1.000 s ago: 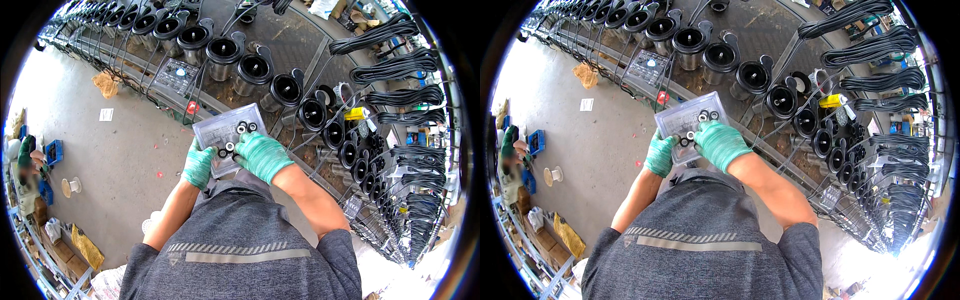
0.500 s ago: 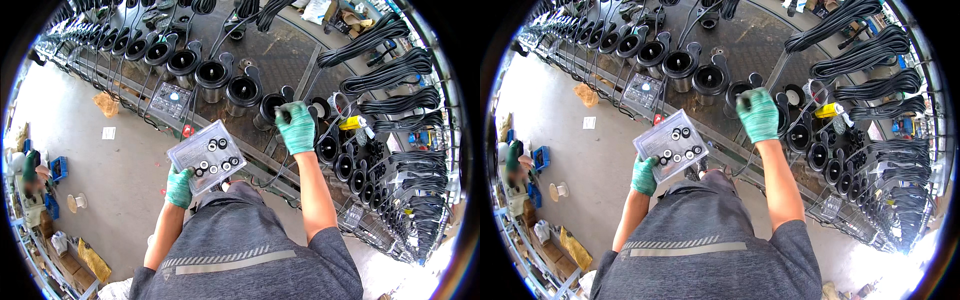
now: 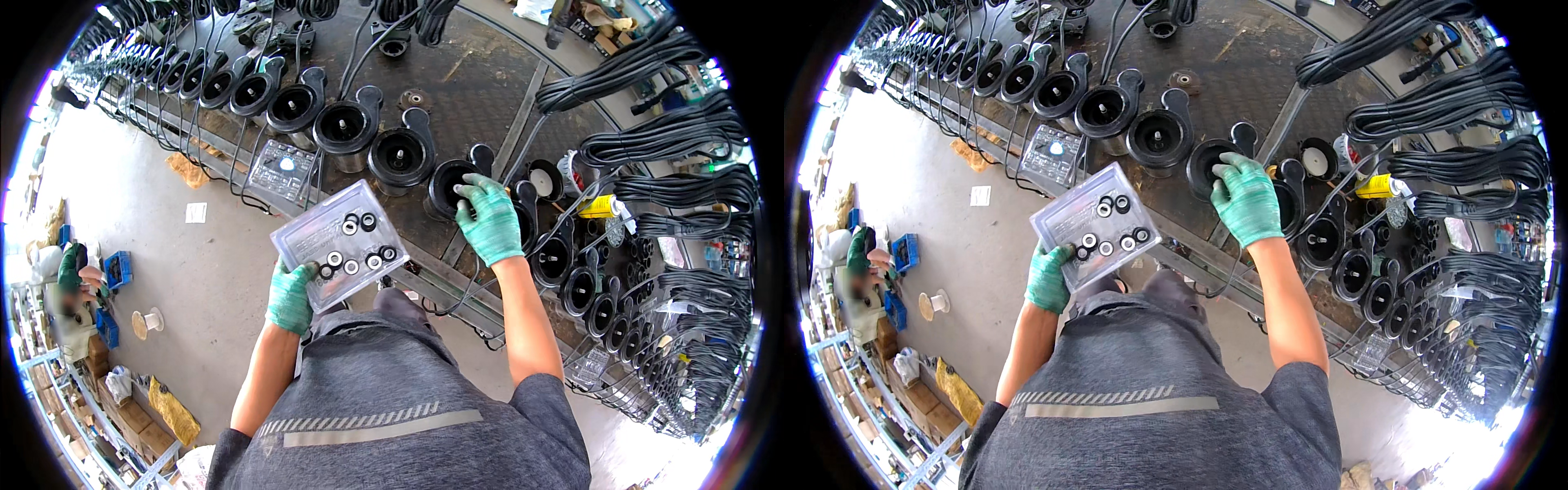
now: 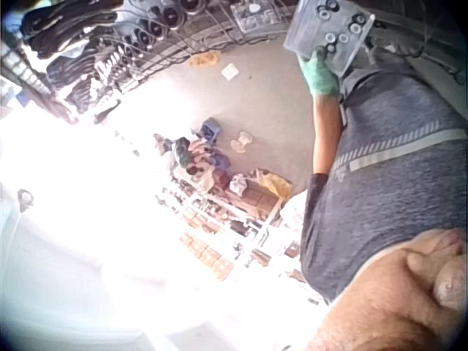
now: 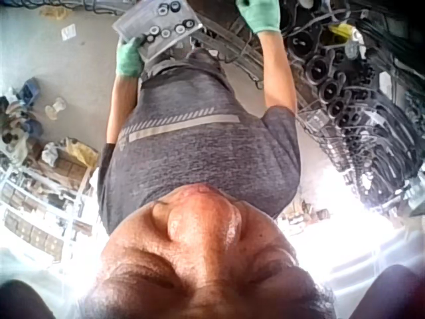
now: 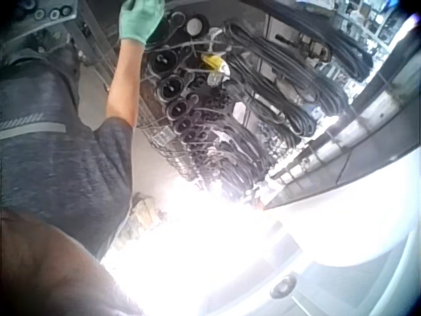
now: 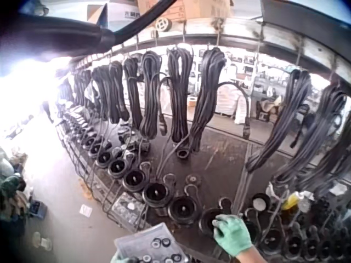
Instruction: The person stands at a workbench and repeatedly picks small black circular components from a clear plastic container. They place each component into the center of a black circular device mounted on a rack. The person continues this repetitive assembly process throughout the clip.
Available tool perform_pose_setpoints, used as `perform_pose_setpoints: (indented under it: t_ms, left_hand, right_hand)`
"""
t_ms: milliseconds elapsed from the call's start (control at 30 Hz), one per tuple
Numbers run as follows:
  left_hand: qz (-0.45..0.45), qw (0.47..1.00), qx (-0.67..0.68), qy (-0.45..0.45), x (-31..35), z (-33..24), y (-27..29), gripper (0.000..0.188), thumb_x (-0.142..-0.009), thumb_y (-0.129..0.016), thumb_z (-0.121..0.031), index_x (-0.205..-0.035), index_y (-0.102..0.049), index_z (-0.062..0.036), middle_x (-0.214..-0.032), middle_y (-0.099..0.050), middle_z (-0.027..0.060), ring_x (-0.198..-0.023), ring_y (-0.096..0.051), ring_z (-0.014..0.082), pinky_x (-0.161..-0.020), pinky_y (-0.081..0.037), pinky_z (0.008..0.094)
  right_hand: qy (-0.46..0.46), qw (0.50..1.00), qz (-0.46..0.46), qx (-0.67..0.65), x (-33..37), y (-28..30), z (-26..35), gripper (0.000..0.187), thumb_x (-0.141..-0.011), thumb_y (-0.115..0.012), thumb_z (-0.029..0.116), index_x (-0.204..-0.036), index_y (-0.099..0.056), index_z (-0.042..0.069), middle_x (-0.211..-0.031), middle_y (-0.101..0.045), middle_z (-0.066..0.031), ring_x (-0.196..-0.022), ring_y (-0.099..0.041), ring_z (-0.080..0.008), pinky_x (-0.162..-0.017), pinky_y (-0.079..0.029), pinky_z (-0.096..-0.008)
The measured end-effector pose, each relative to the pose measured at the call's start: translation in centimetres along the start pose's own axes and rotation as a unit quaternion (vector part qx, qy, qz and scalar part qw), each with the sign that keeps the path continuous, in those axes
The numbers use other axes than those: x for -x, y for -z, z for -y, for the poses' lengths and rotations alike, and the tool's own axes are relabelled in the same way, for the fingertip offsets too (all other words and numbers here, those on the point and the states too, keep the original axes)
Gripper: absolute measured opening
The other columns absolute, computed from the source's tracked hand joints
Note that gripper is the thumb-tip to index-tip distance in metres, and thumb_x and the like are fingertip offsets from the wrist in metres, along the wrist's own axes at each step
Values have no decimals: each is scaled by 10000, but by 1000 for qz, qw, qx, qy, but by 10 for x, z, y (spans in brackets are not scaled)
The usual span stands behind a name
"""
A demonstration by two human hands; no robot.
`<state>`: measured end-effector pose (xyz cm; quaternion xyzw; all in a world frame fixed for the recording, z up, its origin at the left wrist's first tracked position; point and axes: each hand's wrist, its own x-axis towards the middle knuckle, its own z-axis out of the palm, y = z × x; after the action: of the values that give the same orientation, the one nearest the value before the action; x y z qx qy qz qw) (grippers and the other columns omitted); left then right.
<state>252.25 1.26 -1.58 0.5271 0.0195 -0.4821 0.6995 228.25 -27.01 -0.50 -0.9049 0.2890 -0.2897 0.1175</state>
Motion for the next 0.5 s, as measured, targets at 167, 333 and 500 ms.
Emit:
perform_pose_setpoints:
  t_ms: [167, 333, 500]
  left_hand:
    - [32, 999, -6, 39, -17, -17, -4, 556, -899, -538, 89, -1444, -515, -19, -1286, -672, 155, -1054, -726, 280, -809, -697, 419]
    - [77, 995, -15, 54, -36, -35, -4, 564, -903, -531, 116, -1448, -523, -28, -1279, -682, 151, -1070, -721, 270, -856, -669, 390]
    - [85, 995, -24, 48, -52, -46, 9, 579, -900, -545, 141, -1454, -529, -26, -1277, -696, 137, -1101, -711, 251, -939, -618, 367]
  right_hand:
    - [157, 983, 68, -71, -25, 26, 84, 265, -832, -754, 103, -1096, -725, 101, -1121, -700, -85, -1046, -690, -310, -877, -598, -421]
    - [99, 951, 292, -6, -37, -12, 160, 144, -883, -697, 172, -995, -753, 102, -1088, -692, -113, -1011, -696, -293, -808, -616, -429]
    - [29, 943, 330, 38, -47, -43, 188, 202, -911, -710, 238, -1026, -764, 82, -1129, -692, -143, -1030, -693, -326, -854, -604, -448]
